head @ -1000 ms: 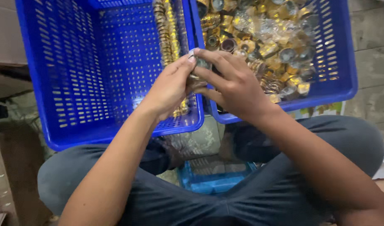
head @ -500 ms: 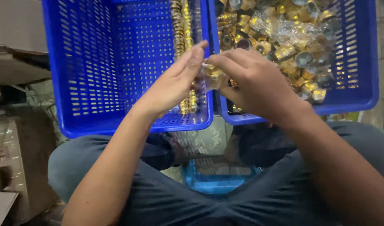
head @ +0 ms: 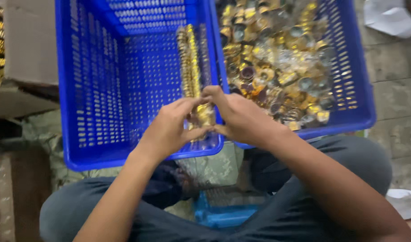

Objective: The person sits on a low stool and repeatedly picks gold-colored plastic caps from a right basket, unwraps them, and stacks them in a left basket. The person handles the caps one at a time, occasionally adjusting the growing stack.

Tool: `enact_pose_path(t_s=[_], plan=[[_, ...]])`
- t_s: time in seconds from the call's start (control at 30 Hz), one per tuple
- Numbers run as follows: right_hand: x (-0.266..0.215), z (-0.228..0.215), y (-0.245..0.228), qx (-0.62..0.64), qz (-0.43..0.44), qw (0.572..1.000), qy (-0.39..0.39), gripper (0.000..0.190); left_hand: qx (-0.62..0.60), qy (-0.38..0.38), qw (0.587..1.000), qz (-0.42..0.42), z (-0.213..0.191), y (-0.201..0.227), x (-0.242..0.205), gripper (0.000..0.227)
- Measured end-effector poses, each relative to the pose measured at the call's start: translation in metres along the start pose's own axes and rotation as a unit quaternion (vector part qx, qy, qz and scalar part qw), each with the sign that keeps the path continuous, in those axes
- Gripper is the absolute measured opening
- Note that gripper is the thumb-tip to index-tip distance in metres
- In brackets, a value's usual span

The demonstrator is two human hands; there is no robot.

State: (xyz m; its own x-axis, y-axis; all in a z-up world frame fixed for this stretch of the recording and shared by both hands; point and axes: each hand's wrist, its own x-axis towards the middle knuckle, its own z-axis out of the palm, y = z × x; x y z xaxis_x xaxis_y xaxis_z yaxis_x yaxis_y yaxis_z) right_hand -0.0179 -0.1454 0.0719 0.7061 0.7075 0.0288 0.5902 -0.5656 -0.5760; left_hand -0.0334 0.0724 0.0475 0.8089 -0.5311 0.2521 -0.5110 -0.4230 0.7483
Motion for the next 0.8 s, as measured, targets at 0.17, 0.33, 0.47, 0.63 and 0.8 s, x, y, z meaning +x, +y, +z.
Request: enact_pose_path(t_s=[0.17, 0.33, 0.47, 0.63, 0.8], plan=[[-0.004, -0.100, 0.006, 0.036, 0.288, 0.956, -0.047, 0.076, 0.110, 0.092, 0.987, -0.073, -0.062, -0.017, 0.002, 0.066], [-0.094, -0.137, 0.184, -0.109, 0.492, 0.864, 0.007, 0.075, 0.088, 0.273, 0.902, -0.323, -0.186, -0.197, -0.083, 0.048], [-0.183, -0.099, 0.286, -0.124, 0.565, 0.809, 0.103, 0.083, 0.057, 0.233, 0.905, -0.351, -0.200, -0.293, -0.197, 0.028], [-0.220, -0.079, 0.295, -0.065, 0.579, 0.801, 0.133, 0.048, 0.066, 0.405, 0.671, -0.618, -0.149, -0.337, -0.215, 0.071], [-0.221, -0.090, 0.284, -0.041, 0.512, 0.842, 0.165, 0.034, -0.402, 0.366, 0.763, -0.348, -0.157, -0.325, -0.175, 0.066]])
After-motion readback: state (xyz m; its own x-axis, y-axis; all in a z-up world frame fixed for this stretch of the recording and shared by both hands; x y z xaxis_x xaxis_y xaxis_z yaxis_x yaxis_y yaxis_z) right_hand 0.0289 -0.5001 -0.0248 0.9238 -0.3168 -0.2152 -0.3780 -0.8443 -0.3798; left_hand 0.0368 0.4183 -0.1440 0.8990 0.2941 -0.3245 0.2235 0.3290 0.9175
